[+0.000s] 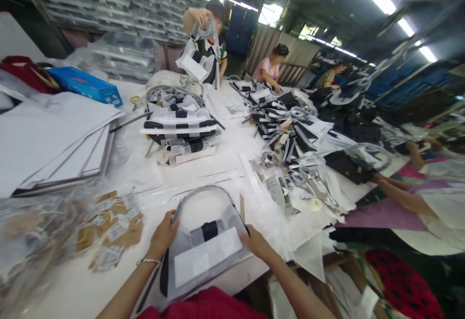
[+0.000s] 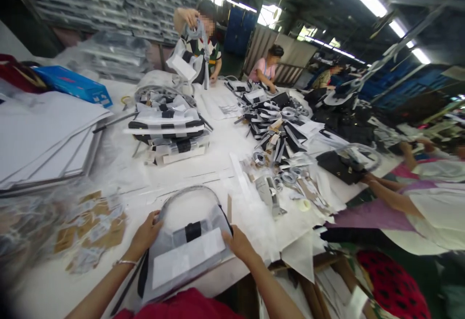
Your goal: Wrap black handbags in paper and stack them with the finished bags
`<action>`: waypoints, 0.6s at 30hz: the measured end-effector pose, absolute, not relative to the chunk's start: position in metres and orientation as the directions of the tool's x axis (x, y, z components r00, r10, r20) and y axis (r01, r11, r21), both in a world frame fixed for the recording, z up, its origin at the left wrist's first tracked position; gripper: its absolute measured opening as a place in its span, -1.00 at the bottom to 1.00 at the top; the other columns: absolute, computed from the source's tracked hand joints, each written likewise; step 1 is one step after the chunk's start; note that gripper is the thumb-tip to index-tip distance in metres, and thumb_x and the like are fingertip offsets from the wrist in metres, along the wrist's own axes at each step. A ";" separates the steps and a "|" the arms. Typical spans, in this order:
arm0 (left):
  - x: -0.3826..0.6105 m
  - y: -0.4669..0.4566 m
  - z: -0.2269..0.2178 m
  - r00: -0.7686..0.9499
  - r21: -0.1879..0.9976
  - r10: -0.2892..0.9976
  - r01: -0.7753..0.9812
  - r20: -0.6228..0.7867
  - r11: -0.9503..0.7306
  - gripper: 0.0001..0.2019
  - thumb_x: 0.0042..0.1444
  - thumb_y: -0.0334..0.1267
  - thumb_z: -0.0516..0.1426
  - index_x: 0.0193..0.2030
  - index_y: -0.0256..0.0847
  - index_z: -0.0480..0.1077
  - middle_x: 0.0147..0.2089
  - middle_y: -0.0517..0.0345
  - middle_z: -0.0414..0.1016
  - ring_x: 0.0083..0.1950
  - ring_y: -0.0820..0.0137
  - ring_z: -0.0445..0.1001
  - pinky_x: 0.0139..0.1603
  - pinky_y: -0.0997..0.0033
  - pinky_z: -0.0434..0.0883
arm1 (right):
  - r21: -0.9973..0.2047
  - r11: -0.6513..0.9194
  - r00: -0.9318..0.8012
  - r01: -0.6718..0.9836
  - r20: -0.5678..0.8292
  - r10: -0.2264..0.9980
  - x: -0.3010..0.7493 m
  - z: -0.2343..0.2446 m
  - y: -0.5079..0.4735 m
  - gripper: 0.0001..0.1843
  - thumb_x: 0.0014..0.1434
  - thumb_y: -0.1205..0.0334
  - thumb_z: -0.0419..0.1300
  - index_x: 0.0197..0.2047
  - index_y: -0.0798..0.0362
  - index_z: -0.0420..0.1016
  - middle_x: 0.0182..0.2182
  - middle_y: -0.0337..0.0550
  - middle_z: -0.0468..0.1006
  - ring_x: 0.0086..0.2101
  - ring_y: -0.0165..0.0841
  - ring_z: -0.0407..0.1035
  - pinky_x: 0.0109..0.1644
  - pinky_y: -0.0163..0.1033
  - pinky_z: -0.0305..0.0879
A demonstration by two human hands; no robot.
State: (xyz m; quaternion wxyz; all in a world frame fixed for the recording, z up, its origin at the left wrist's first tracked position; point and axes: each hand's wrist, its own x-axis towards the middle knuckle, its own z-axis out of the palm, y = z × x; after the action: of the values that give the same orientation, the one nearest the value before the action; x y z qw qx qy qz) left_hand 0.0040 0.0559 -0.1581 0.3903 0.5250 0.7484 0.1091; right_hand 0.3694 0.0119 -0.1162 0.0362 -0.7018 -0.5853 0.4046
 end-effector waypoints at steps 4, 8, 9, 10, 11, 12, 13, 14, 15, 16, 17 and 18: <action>0.002 0.039 -0.162 -0.145 0.596 0.894 0.698 -0.423 0.395 -0.56 0.21 -0.19 -0.06 0.20 -0.28 0.21 0.04 -0.15 0.51 0.09 0.16 0.50 0.09 0.22 0.38 | -0.503 -0.226 -0.052 0.834 -0.480 0.875 0.393 -0.091 0.052 -0.62 0.24 -0.01 0.04 -0.21 0.06 0.57 -0.23 -0.08 0.65 -0.18 -0.24 0.51 -0.11 -0.23 0.32; 0.004 0.023 -0.170 -0.221 0.606 0.895 0.671 -0.388 0.428 -0.56 0.20 -0.14 -0.07 0.15 -0.28 0.26 0.08 -0.13 0.51 0.11 0.17 0.50 0.15 0.22 0.38 | -0.448 -0.170 0.054 0.878 -0.259 0.964 0.425 -0.064 0.124 -0.67 0.25 0.10 0.00 -0.20 0.01 0.58 -0.25 -0.18 0.66 -0.20 -0.31 0.52 -0.13 -0.29 0.33; 0.005 0.020 -0.171 -0.244 0.609 0.897 0.666 -0.368 0.431 -0.56 0.20 -0.12 -0.08 0.14 -0.28 0.27 0.09 -0.13 0.50 0.11 0.17 0.50 0.16 0.21 0.37 | -0.418 -0.161 0.069 0.894 -0.227 0.971 0.435 -0.060 0.143 -0.67 0.26 0.11 -0.01 -0.18 0.00 0.58 -0.24 -0.18 0.66 -0.19 -0.31 0.52 -0.13 -0.29 0.34; 0.007 0.018 -0.172 -0.267 0.611 0.899 0.663 -0.347 0.432 -0.56 0.20 -0.11 -0.09 0.12 -0.28 0.28 0.09 -0.13 0.50 0.11 0.16 0.50 0.18 0.19 0.37 | -0.390 -0.156 0.080 0.907 -0.204 0.976 0.446 -0.058 0.161 -0.66 0.27 0.13 -0.01 -0.16 0.00 0.57 -0.22 -0.17 0.65 -0.18 -0.31 0.52 -0.11 -0.28 0.34; 0.007 0.017 -0.172 -0.283 0.613 0.901 0.661 -0.329 0.432 -0.56 0.20 -0.09 -0.10 0.11 -0.28 0.29 0.09 -0.12 0.51 0.11 0.15 0.50 0.19 0.16 0.36 | -0.366 -0.156 0.092 0.917 -0.186 0.978 0.456 -0.057 0.178 -0.66 0.27 0.14 -0.02 -0.13 0.00 0.57 -0.17 -0.15 0.64 -0.14 -0.30 0.51 -0.07 -0.27 0.33; 0.008 0.016 -0.172 -0.297 0.615 0.901 0.660 -0.315 0.432 -0.56 0.20 -0.08 -0.10 0.10 -0.26 0.30 0.08 -0.11 0.51 0.10 0.14 0.50 0.19 0.14 0.36 | -0.347 -0.157 0.102 0.925 -0.171 0.980 0.467 -0.058 0.194 -0.67 0.27 0.16 -0.01 -0.09 0.00 0.56 -0.11 -0.12 0.62 -0.09 -0.29 0.49 -0.01 -0.25 0.32; 0.008 0.015 -0.171 -0.307 0.616 0.901 0.657 -0.307 0.434 -0.57 0.20 -0.06 -0.10 0.09 -0.24 0.31 0.08 -0.09 0.52 0.10 0.14 0.50 0.20 0.13 0.36 | -0.331 -0.156 0.108 0.931 -0.158 0.981 0.477 -0.059 0.209 -0.67 0.26 0.18 0.01 -0.06 0.02 0.55 -0.05 -0.08 0.60 -0.03 -0.27 0.46 0.05 -0.23 0.29; 0.008 0.015 -0.171 -0.312 0.617 0.900 0.655 -0.304 0.435 -0.57 0.19 -0.05 -0.09 0.08 -0.22 0.31 0.07 -0.06 0.52 0.10 0.15 0.50 0.20 0.12 0.36 | -0.312 -0.154 0.112 0.938 -0.146 0.983 0.486 -0.062 0.223 -0.68 0.24 0.20 0.05 -0.03 0.04 0.53 0.01 -0.05 0.56 0.03 -0.25 0.41 0.11 -0.22 0.25; 0.008 0.016 -0.170 -0.316 0.617 0.899 0.654 -0.304 0.438 -0.58 0.18 -0.04 -0.08 0.06 -0.20 0.32 0.06 -0.04 0.53 0.10 0.15 0.50 0.20 0.12 0.37 | -0.293 -0.149 0.113 0.944 -0.137 0.984 0.495 -0.066 0.237 -0.67 0.21 0.22 0.08 -0.01 0.06 0.52 0.05 -0.02 0.53 0.08 -0.24 0.38 0.15 -0.21 0.21; 0.007 0.016 -0.170 -0.322 0.614 0.897 0.654 -0.302 0.441 -0.59 0.17 -0.04 -0.07 0.05 -0.18 0.32 0.06 -0.02 0.54 0.10 0.16 0.50 0.21 0.12 0.36 | -0.276 -0.144 0.112 0.950 -0.130 0.985 0.502 -0.070 0.250 -0.66 0.19 0.25 0.10 0.01 0.09 0.50 0.07 0.01 0.51 0.10 -0.23 0.35 0.17 -0.21 0.18; 0.007 0.015 -0.170 -0.329 0.610 0.896 0.657 -0.297 0.443 -0.59 0.16 -0.03 -0.07 0.05 -0.17 0.32 0.06 -0.01 0.54 0.11 0.16 0.50 0.22 0.12 0.35 | -0.261 -0.140 0.110 0.955 -0.125 0.986 0.508 -0.074 0.262 -0.65 0.18 0.26 0.11 0.03 0.11 0.48 0.07 0.05 0.50 0.11 -0.22 0.34 0.18 -0.21 0.17; 0.007 0.015 -0.171 -0.339 0.602 0.894 0.661 -0.293 0.448 -0.59 0.15 -0.02 -0.06 0.04 -0.16 0.32 0.05 -0.01 0.54 0.11 0.16 0.49 0.23 0.12 0.35 | -0.253 -0.137 0.109 0.958 -0.121 0.987 0.513 -0.079 0.274 -0.63 0.18 0.28 0.12 0.05 0.14 0.46 0.06 0.09 0.50 0.10 -0.20 0.34 0.17 -0.20 0.17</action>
State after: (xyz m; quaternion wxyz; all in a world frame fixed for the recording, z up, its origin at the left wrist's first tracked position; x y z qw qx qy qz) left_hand 0.0068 0.0151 -0.1706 0.3025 0.4887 0.7953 0.1929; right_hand 0.5130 0.2742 -0.0785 0.0553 -0.7426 -0.6546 0.1304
